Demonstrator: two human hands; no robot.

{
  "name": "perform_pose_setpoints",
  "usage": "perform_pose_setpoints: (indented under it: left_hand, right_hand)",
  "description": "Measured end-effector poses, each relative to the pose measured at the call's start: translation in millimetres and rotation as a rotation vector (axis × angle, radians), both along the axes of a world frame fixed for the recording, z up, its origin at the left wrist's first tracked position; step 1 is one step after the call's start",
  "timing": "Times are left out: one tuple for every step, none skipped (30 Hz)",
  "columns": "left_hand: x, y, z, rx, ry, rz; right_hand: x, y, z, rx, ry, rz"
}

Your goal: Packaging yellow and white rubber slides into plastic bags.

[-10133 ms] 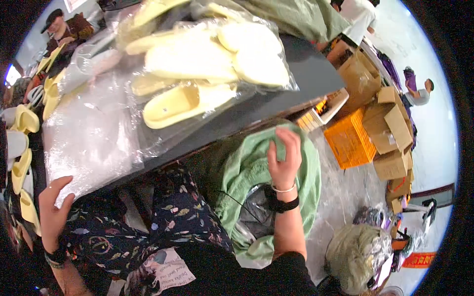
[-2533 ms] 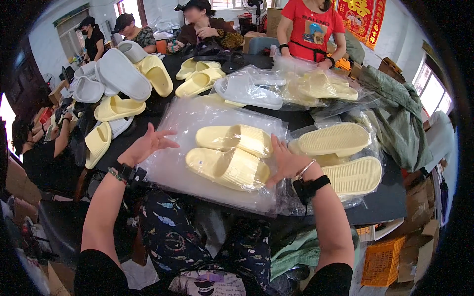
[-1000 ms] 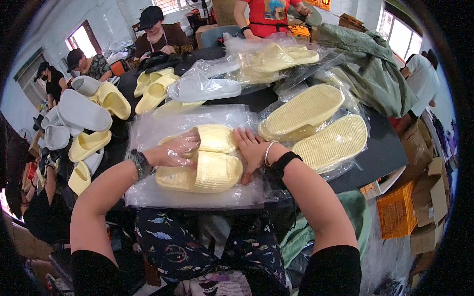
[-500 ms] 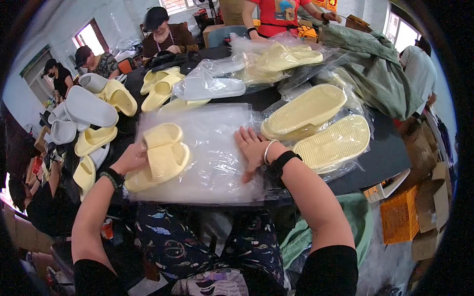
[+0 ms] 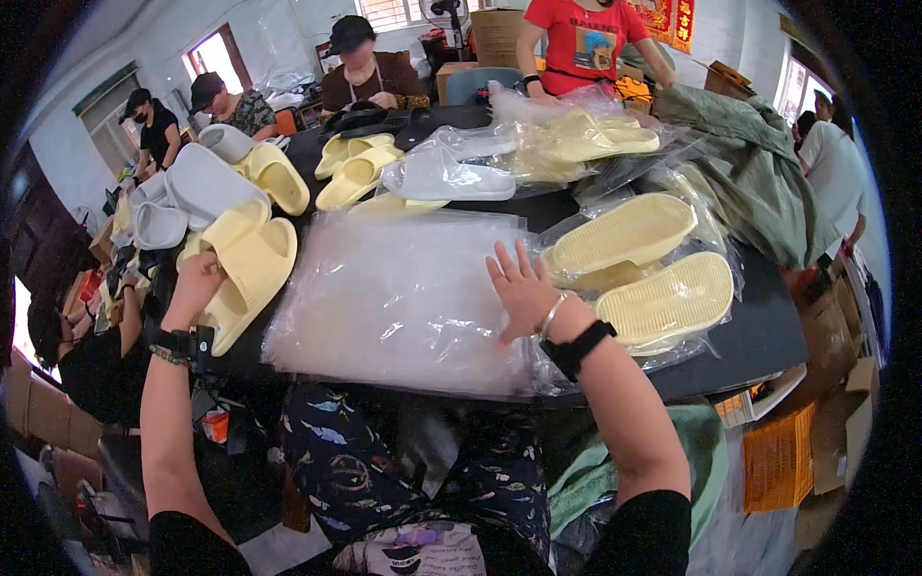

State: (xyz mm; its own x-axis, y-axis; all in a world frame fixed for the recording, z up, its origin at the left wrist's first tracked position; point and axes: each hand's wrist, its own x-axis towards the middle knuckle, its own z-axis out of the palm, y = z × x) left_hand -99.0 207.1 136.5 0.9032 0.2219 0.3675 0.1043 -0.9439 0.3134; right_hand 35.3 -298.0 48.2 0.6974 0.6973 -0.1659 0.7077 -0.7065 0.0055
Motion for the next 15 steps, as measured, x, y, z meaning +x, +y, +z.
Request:
perform_pose_setpoints:
  left_hand:
    - [-4,-5,10,0.030,-0.025,-0.034]
    - [-4,-12,18,0.027,0.030,0.039]
    - [-6,-23,26,0.024,0.032,0.052]
    - [-6,-38,32,0.044,-0.038,0.007]
    - [-4,-51,35,0.064,-0.109,-0.035]
    - [0,-59,33,0.035,-0.159,-0.117]
    - [5,-70,31,0.005,-0.212,-0.202]
    - [11,-86,28,-0.062,-0.242,-0.253]
    - [15,-105,26,-0.047,-0.215,-0.276]
    - [22,-122,15,-0.111,-0.233,-0.335]
    - [22,-146,13,-0.106,-0.171,-0.378]
    - [28,-159,2,-0.019,-0.138,-0.384]
    - [28,-177,-6,-0.068,-0.074,-0.427]
    - [35,-178,-29,-0.043,-0.022,-0.462]
    - [41,-181,-49,-0.083,0.010,-0.516]
  right_hand:
    - [-11,1,5,-0.001,0.000,0.013]
    - [-22,3,8,0.105,-0.047,0.036]
    - [-33,5,13,0.211,-0.094,0.060]
    - [-47,8,18,0.222,-0.090,0.092]
    - [-55,12,10,0.218,-0.087,0.104]
    - [-63,17,-2,0.273,-0.072,0.098]
    - [-72,19,-11,0.325,-0.058,0.088]
    - [-80,24,-17,0.341,-0.067,0.075]
    - [-85,25,-26,0.337,-0.067,0.090]
    - [-88,27,-37,0.316,-0.081,0.061]
    - [-90,29,-49,0.292,-0.093,0.030]
    - [-90,30,-58,0.307,-0.142,0.029]
    - [-91,31,-61,0.306,-0.158,0.014]
    - [-91,32,-62,0.308,-0.159,0.016]
    - [-92,33,-62,0.312,-0.160,0.021]
